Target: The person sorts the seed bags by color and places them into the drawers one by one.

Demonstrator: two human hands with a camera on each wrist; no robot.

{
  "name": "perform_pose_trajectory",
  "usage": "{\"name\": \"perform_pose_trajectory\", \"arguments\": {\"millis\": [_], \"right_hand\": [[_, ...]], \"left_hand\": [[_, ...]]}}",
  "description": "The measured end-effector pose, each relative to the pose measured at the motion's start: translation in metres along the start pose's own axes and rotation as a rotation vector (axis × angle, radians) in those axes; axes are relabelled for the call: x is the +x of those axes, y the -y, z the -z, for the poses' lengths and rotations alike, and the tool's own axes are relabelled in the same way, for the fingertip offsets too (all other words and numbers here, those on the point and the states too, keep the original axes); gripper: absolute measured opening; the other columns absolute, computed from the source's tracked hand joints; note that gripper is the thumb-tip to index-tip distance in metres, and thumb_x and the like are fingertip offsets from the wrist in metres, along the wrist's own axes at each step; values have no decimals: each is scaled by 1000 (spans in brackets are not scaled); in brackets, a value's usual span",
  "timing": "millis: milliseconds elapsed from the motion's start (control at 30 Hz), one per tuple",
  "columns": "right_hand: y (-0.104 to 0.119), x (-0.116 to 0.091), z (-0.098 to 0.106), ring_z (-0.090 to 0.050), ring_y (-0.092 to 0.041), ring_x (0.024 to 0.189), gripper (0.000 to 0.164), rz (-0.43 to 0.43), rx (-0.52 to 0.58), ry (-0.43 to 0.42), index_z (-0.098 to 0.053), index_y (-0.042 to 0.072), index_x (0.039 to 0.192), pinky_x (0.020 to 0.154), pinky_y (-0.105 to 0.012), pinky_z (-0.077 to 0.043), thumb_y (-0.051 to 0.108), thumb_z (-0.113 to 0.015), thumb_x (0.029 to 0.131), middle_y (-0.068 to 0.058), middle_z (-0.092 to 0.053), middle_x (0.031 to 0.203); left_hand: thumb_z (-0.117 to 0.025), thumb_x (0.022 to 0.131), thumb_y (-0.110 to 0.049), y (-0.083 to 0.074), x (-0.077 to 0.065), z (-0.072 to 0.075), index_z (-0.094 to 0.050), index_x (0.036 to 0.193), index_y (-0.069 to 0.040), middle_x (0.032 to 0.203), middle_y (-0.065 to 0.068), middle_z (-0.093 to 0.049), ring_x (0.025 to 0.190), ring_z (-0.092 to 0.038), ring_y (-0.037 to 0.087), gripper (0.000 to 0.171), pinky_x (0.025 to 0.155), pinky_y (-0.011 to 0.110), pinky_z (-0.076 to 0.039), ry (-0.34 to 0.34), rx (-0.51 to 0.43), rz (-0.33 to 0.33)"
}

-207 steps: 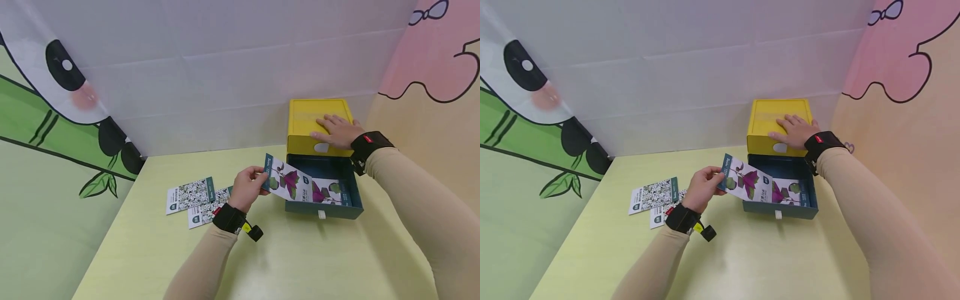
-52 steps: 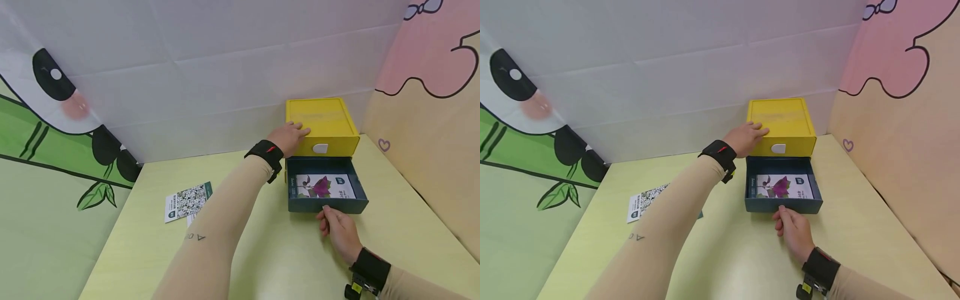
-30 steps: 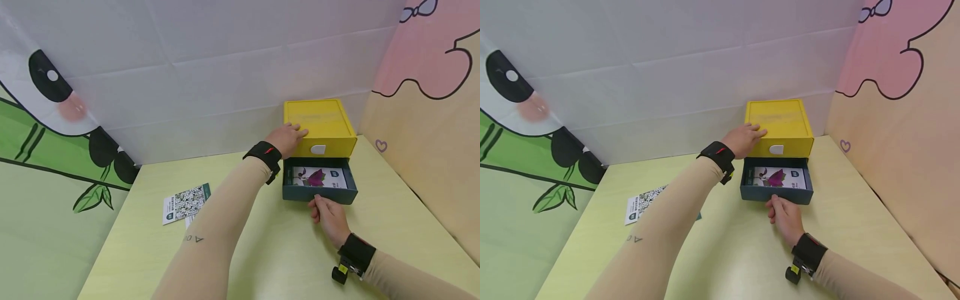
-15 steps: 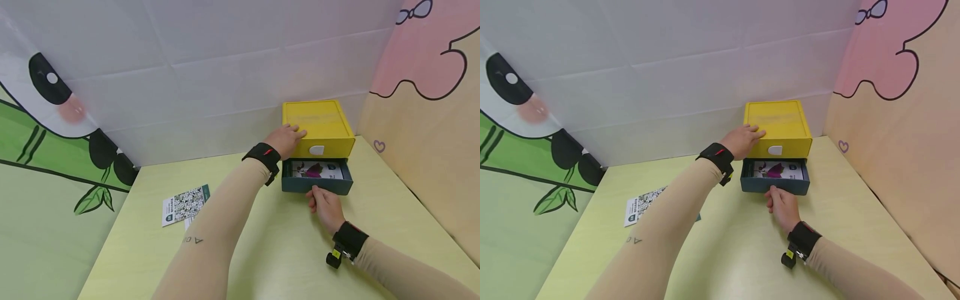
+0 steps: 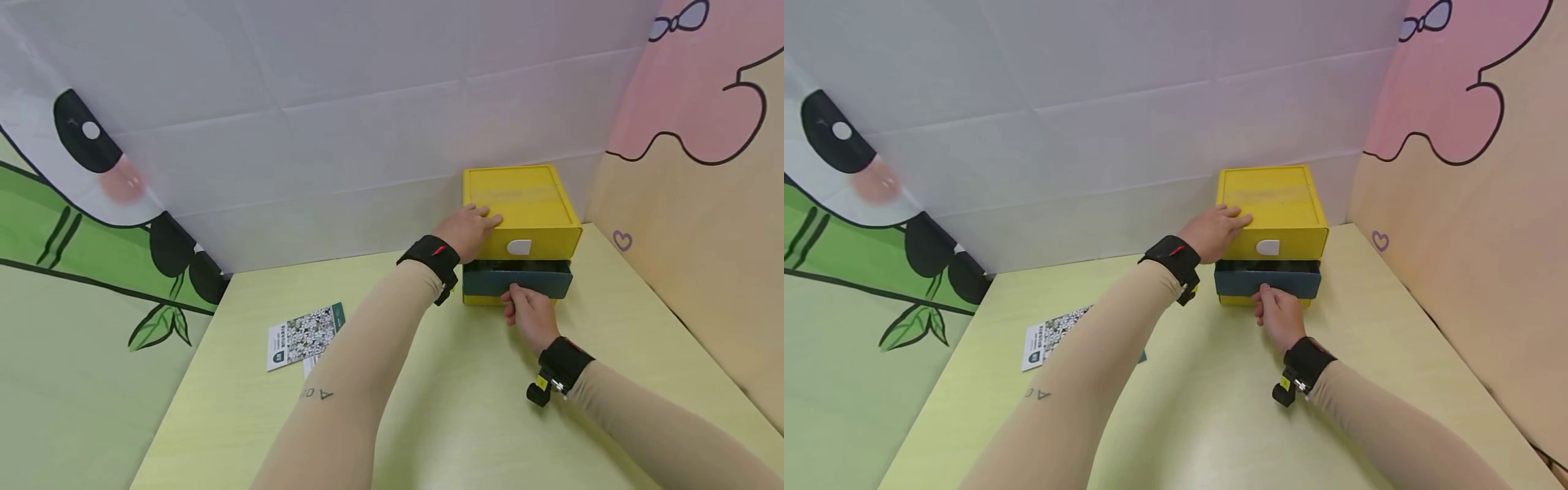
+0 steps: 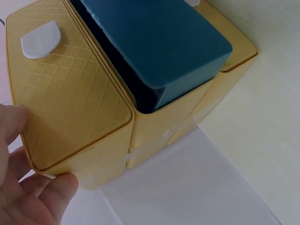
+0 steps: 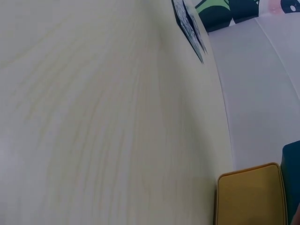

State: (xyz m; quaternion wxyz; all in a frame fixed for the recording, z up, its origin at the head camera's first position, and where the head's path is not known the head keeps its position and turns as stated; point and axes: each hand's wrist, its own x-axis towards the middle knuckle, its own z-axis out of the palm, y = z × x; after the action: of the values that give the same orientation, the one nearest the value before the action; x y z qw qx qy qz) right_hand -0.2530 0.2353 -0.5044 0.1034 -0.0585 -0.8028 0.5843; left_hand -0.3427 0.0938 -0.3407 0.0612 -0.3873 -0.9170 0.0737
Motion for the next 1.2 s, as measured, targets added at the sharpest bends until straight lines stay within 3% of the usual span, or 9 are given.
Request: {"name": "perform_pose_trajectory", "arguments": {"millis": [333, 600, 833, 967, 1200], "right_hand": [[1, 16, 3, -57, -15, 62, 58, -72, 28, -1, -63, -7, 105, 67, -33, -51, 44, -34, 103, -13, -60, 82], [2, 23, 3, -58, -13, 58, 57, -53, 21, -14, -66, -5, 101, 65, -34, -52, 44, -39, 102, -14, -63, 78], [5, 26, 3, -61, -24, 64, 57, -39, 7, 2, -67, -4, 100, 67, -38, -51, 46, -40, 101, -19, -64, 82], [5, 28, 2, -61, -29, 68, 59, -42, -5, -10, -68, -4, 100, 63, -32, -49, 49, -40, 100, -19, -64, 82], [6, 31, 3, -63, -26, 66, 60, -39, -37, -37, -69, -3, 98, 57, -24, -44, 51, -41, 99, -13, -65, 77]], "left_hand": [[-38, 105, -25, 1, 2, 0, -40, 147, -26, 148, 3, -42, 137, -37, 20, 42, 112, 29, -25, -1, 1, -32], [-40, 104, -26, 3, 1, 5, -45, 144, -29, 146, 0, -46, 130, -45, 18, 40, 103, 28, -39, 3, -2, -29], [-40, 104, -28, 5, 2, 3, -46, 144, -29, 145, 0, -47, 128, -48, 17, 40, 99, 31, -43, -15, 27, -37], [-39, 104, -27, 6, 1, 1, -46, 143, -29, 144, -1, -48, 126, -50, 17, 40, 96, 30, -46, -29, 47, -41], [-39, 105, -26, 6, 0, 1, -44, 145, -29, 146, -1, -45, 131, -45, 16, 40, 102, 29, -41, -20, 15, -34]]}}
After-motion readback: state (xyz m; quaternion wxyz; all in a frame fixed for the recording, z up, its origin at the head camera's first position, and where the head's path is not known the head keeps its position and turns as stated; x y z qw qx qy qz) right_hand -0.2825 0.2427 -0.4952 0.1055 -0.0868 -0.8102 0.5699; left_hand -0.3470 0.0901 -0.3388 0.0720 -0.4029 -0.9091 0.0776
